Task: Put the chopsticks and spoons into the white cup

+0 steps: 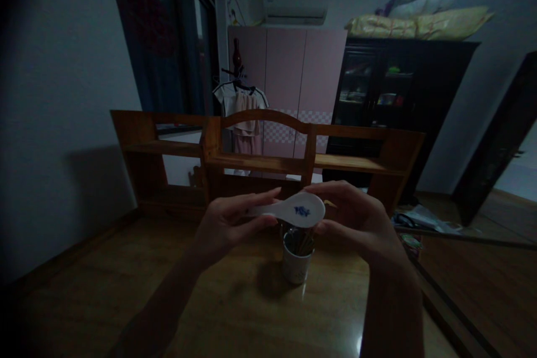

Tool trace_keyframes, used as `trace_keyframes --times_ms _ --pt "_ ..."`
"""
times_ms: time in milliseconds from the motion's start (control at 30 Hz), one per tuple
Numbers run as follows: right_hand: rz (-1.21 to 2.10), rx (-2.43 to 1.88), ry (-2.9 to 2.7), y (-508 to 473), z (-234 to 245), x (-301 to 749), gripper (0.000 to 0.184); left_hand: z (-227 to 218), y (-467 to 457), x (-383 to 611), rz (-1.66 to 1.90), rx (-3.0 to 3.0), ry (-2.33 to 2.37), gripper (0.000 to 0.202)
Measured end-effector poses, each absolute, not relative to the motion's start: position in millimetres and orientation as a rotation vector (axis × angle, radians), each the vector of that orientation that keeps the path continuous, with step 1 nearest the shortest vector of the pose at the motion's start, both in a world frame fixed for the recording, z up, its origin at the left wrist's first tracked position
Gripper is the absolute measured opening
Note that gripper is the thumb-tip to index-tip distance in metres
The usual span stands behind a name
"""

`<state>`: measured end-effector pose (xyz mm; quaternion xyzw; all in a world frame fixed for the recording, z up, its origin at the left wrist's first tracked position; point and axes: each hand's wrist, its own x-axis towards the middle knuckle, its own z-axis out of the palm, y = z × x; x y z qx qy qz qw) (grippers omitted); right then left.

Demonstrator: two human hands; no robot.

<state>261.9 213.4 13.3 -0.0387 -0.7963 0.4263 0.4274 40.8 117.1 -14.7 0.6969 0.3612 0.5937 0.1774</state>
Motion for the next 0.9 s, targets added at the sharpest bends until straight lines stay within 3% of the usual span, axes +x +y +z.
trace_keyframes --times_ms 367,600,900 --pt "1.102 -0.132 -2.017 217.8 8.0 262.7 0.047 -13.6 119.8 38.3 1.691 2.288 1.182 0.031" --pt "1.154 -0.149 -2.024 213.8 12.6 263.2 0.043 -11.4 115.4 40.5 1.8 2.337 1.213 0.028" --pt "1.18 -0.159 -2.022 219.5 5.4 267.3 0.046 -14.5 114.8 40.3 1.838 2.037 1.22 0.025"
